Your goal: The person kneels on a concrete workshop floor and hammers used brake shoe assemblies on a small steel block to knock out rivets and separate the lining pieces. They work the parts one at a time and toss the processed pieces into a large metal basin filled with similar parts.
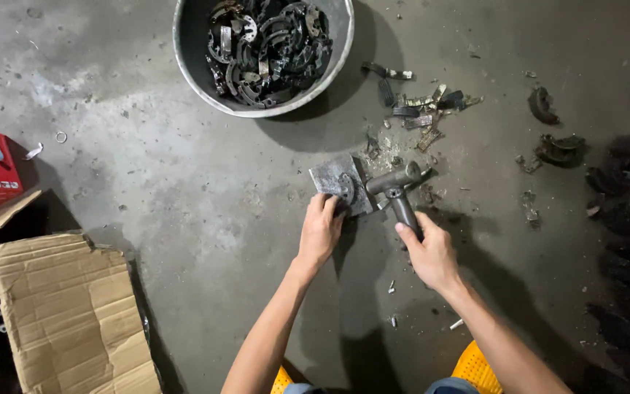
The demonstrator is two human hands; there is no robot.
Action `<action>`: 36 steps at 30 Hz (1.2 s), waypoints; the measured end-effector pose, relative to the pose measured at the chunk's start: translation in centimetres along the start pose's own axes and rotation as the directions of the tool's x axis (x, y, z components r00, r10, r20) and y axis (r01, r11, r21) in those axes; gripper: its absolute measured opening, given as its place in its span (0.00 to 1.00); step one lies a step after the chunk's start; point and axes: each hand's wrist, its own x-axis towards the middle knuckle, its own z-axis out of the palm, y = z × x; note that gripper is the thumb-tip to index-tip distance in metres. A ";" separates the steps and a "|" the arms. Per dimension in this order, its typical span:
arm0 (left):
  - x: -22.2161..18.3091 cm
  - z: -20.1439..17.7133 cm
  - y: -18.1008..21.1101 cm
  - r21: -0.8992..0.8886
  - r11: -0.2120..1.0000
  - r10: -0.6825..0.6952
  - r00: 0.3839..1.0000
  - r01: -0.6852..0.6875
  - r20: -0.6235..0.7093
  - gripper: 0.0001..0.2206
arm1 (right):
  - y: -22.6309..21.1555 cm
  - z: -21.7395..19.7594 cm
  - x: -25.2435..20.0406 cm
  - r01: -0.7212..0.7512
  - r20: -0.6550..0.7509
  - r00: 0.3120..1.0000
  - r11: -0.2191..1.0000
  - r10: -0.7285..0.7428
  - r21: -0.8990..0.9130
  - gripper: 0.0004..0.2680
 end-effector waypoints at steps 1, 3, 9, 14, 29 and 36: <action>0.1 0.2 0.0 0.000 1.000 0.000 1.000 0.000 -0.005 0.22 | 0.1 0.3 0.0 0.005 0.000 1.000 1.000 -0.005 -0.001 0.11; 0.3 0.4 -0.2 0.143 0.988 0.068 0.996 -0.058 -0.062 0.11 | 0.3 0.8 0.1 0.035 -0.016 0.999 0.999 -0.035 0.020 0.09; 0.0 1.7 -0.9 0.187 0.982 0.025 0.992 -0.003 -0.120 0.13 | -2.3 0.9 0.5 0.190 0.001 0.982 0.980 -0.190 -0.057 0.09; 0.9 0.0 0.6 0.098 0.995 0.015 0.994 -0.005 -0.105 0.12 | -8.4 0.2 -1.3 0.388 -0.150 0.907 0.920 -0.393 -0.059 0.08; 0.7 -0.1 0.8 -0.026 0.999 -0.043 0.995 0.041 -0.088 0.09 | -7.1 3.1 1.3 0.626 -0.340 0.725 0.779 -0.600 -0.038 0.07; 0.8 0.2 1.3 0.050 0.999 -0.009 0.987 0.017 -0.160 0.10 | -2.3 4.2 1.2 0.353 0.040 0.934 0.902 -0.355 -0.250 0.11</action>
